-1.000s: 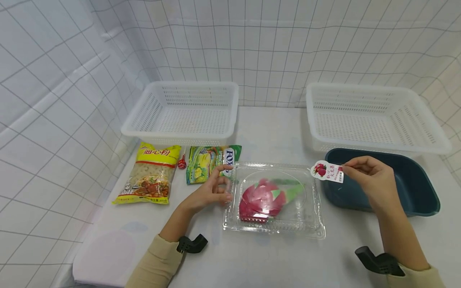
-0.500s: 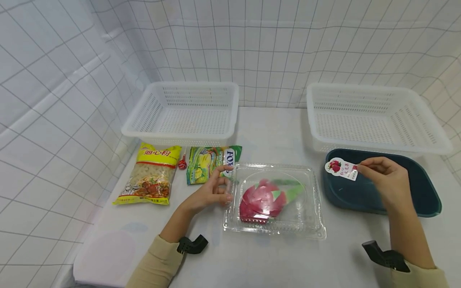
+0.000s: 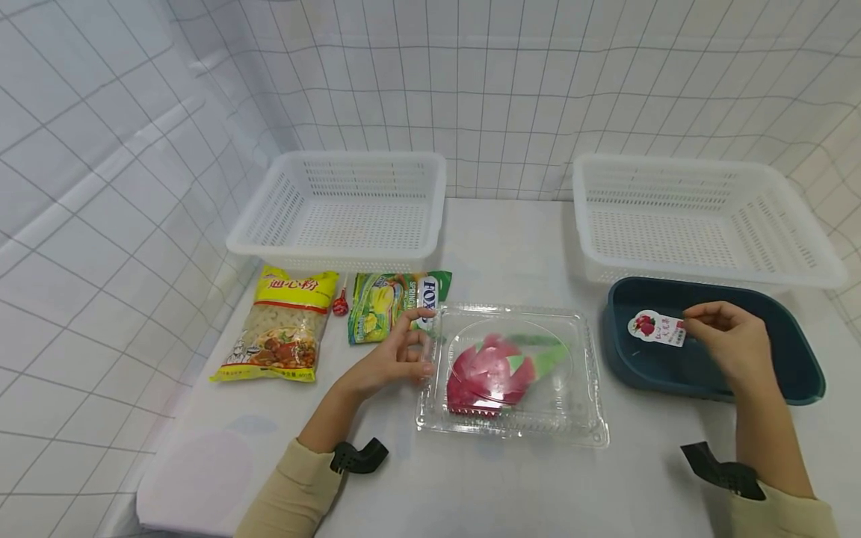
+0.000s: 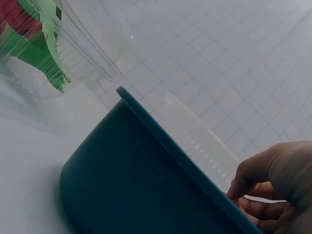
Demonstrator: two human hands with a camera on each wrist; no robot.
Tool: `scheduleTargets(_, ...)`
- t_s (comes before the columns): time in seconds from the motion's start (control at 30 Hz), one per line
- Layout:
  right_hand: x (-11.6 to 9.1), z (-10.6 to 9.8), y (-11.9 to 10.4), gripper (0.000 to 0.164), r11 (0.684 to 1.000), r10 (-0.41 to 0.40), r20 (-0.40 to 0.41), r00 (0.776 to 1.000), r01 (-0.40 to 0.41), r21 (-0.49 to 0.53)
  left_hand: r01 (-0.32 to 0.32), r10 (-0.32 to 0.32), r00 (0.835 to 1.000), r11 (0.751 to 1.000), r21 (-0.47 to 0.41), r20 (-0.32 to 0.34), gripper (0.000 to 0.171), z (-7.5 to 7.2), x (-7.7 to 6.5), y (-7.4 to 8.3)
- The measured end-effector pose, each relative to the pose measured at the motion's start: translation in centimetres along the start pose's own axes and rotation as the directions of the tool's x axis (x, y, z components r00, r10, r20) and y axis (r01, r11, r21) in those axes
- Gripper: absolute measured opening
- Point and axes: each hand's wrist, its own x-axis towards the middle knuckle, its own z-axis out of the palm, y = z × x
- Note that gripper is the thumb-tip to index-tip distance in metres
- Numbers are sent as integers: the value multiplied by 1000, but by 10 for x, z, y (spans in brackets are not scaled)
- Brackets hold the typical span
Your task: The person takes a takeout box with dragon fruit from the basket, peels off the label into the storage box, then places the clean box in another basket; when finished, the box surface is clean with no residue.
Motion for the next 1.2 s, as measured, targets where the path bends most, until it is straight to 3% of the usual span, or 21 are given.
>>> scheduleTargets(0.2,2,4,7,27,980,-68,26,997,72,-188,1,-1,1000,1000,-1,0,82,0,0,0)
scheduleTargets(0.37,1,8,6,25,957,-88,68,994,103,-270,-2,2,1000,1000,-5,0,80,0,-1,0)
scheduleTargets(0.7,-4,16,3,21,888,-191,51,980,195,-416,-6,6,1000,1000,-7,8,80,1,0,0)
scheduleTargets(1.2,-2,14,3,33,841,-119,159,980,185,-509,-7,7,1000,1000,-11,12,80,1,-1,1)
